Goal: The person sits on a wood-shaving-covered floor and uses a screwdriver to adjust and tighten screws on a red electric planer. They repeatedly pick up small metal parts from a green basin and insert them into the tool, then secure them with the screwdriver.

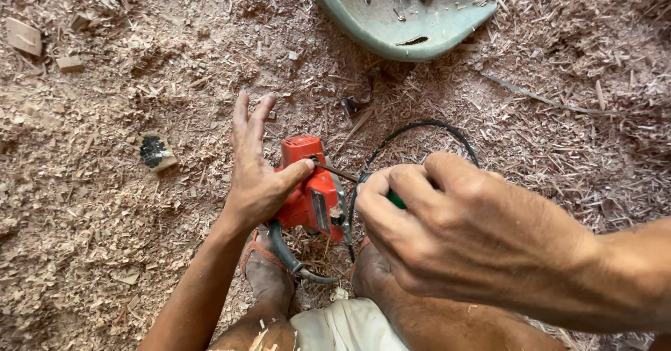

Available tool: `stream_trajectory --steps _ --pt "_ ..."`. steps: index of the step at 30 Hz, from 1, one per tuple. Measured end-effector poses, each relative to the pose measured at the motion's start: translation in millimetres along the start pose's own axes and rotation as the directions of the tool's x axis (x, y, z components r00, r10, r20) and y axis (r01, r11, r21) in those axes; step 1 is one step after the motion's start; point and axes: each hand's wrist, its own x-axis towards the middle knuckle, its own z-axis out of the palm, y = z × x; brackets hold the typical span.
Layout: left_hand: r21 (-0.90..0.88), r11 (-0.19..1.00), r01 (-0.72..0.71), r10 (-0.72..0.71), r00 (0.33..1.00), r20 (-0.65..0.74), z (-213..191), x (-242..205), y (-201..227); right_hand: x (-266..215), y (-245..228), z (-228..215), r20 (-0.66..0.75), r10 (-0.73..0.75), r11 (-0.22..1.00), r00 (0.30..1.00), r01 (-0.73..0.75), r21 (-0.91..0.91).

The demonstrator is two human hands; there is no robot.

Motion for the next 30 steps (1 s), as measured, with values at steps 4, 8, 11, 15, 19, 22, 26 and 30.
stream_trajectory --steps 4,8,11,15,19,22,26,30 --pt "-0.003 1.000 -0.008 0.008 1.000 -0.016 1.1 -0.3 -4.5 3.1 -5.1 -0.5 0.135 0.002 0.998 0.991 0.006 -0.054" --pt "0.058 0.998 -0.017 0.018 1.000 -0.019 1.0 0.1 -6.9 3.5 0.7 8.9 0.277 0.081 0.996 0.957 -0.085 0.001" --pt "0.036 0.999 0.032 -0.032 0.999 -0.008 1.2 0.5 -5.8 5.3 7.8 14.3 0.297 0.103 0.992 0.949 -0.118 0.034" --pt "-0.001 0.999 0.047 -0.047 0.999 -0.001 1.1 1.0 -2.8 4.7 16.0 17.3 0.352 0.099 0.989 0.931 -0.131 0.069" --pt "-0.019 0.998 0.051 -0.052 0.999 -0.010 0.8 0.6 -1.9 -0.4 20.1 21.8 0.291 0.089 0.991 0.953 -0.114 0.069" --pt "-0.002 0.998 0.057 -0.057 0.998 -0.002 2.4 1.5 -1.8 -4.0 20.0 24.0 0.239 0.097 0.987 0.966 -0.123 0.100" --pt "-0.012 0.999 0.036 -0.037 0.999 -0.011 3.0 0.7 -1.1 -2.5 15.1 21.4 0.235 0.125 0.987 0.964 -0.146 0.070" --pt "-0.035 0.998 0.053 -0.054 0.999 0.000 3.5 -0.1 1.6 2.7 15.6 12.6 0.368 0.164 0.960 0.915 -0.234 0.155"
